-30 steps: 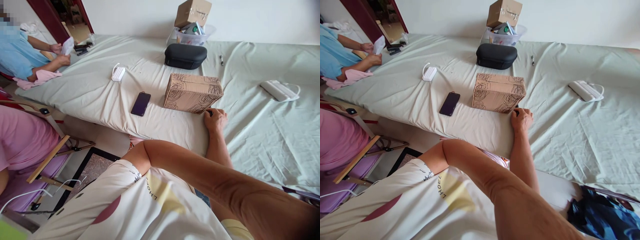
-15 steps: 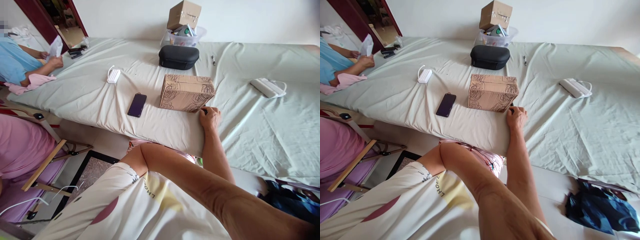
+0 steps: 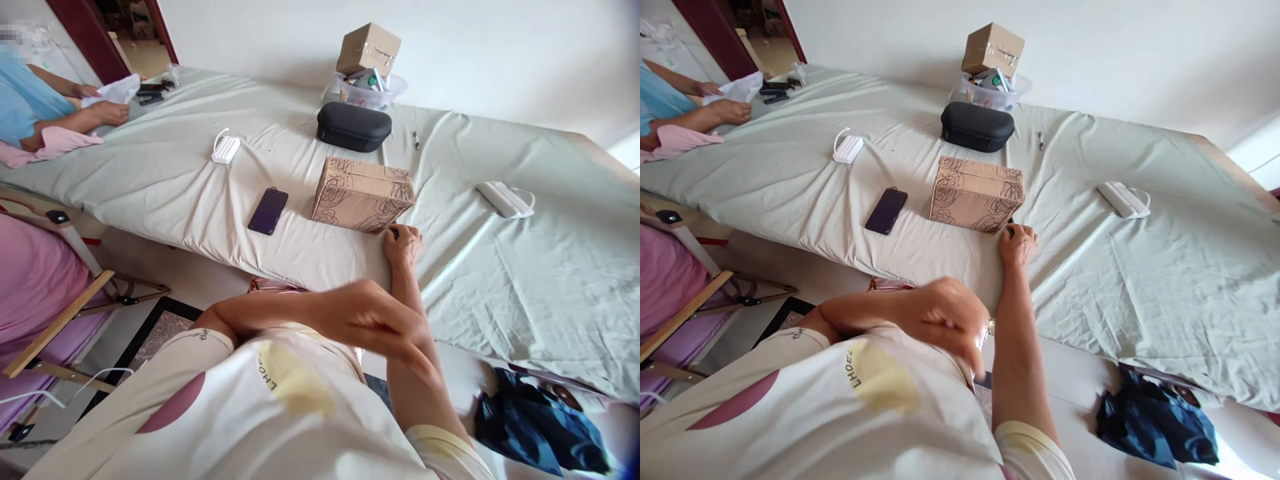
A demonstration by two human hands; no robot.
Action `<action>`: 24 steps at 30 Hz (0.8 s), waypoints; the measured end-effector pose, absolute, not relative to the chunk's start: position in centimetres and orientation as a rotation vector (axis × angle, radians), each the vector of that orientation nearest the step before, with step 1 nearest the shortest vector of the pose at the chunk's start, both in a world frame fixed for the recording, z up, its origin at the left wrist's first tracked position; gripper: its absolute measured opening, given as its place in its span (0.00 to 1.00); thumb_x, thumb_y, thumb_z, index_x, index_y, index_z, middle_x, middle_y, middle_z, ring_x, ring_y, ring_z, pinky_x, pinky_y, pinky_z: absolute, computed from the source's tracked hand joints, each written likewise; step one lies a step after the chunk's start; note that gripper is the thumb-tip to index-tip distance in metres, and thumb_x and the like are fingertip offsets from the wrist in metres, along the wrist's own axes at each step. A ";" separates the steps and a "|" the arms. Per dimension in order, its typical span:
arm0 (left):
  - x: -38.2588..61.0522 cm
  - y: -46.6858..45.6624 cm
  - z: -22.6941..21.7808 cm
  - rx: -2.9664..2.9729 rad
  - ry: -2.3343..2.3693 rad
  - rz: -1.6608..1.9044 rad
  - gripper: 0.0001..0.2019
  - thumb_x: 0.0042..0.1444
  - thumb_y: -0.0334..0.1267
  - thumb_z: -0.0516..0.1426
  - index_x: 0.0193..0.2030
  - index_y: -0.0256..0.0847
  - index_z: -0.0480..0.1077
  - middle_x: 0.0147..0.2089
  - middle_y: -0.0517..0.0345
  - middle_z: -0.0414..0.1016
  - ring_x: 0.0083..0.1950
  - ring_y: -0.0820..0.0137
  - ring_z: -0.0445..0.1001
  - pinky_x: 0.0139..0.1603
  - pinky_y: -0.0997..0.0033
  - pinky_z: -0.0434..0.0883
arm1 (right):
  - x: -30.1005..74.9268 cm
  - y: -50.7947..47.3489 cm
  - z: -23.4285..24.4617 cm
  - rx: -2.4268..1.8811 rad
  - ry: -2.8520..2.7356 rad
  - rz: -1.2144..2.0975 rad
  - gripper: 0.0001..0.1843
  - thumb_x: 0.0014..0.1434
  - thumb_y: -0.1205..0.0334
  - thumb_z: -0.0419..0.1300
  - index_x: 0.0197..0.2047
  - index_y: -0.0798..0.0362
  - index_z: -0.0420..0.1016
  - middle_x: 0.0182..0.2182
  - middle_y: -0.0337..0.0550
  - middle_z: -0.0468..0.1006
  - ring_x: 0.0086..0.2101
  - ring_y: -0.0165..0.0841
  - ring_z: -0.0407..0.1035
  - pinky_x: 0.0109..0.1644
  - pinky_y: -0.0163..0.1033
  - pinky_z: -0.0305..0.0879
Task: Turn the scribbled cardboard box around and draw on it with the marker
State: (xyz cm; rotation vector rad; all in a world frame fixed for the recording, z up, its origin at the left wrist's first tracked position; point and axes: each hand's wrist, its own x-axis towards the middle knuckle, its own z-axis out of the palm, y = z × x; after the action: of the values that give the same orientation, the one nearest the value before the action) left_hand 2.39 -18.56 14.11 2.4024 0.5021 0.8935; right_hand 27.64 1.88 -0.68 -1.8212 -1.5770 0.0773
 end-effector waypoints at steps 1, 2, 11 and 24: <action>1.6 -17.9 13.6 2.403 0.540 0.961 0.17 0.70 0.52 0.58 0.34 0.44 0.74 0.32 0.56 0.76 0.35 0.69 0.77 0.40 0.69 0.76 | 27.6 1.9 -0.7 -1.815 -1.569 0.085 0.15 0.58 0.59 0.59 0.45 0.50 0.83 0.47 0.51 0.77 0.48 0.44 0.66 0.61 0.56 0.62; 0.4 -17.1 12.9 2.384 0.629 1.048 0.18 0.72 0.51 0.57 0.33 0.44 0.73 0.31 0.57 0.76 0.34 0.69 0.76 0.41 0.68 0.75 | 27.5 1.9 -0.7 -1.810 -1.559 0.093 0.15 0.58 0.59 0.59 0.45 0.50 0.83 0.47 0.51 0.77 0.48 0.44 0.65 0.61 0.56 0.62; -13.6 -10.4 6.3 1.743 2.442 0.877 0.21 0.69 0.47 0.50 0.54 0.34 0.75 0.57 0.32 0.78 0.64 0.46 0.73 0.66 0.44 0.67 | 27.7 2.4 -1.0 -1.708 -1.366 0.087 0.15 0.56 0.64 0.57 0.44 0.52 0.81 0.42 0.48 0.73 0.46 0.43 0.66 0.61 0.56 0.64; -10.9 -7.0 4.2 1.681 2.575 0.461 0.43 0.55 0.60 0.62 0.65 0.23 0.67 0.71 0.18 0.64 0.77 0.35 0.54 0.75 0.31 0.51 | 27.3 1.1 0.7 -1.717 -1.250 0.188 0.18 0.57 0.64 0.54 0.47 0.54 0.79 0.45 0.49 0.74 0.40 0.36 0.69 0.55 0.48 0.70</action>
State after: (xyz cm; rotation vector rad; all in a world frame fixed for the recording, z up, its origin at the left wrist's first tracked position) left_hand -10.94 -6.96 4.22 1.6809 2.5748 0.4605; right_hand 27.35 1.14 0.68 -1.7170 -1.2498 0.1883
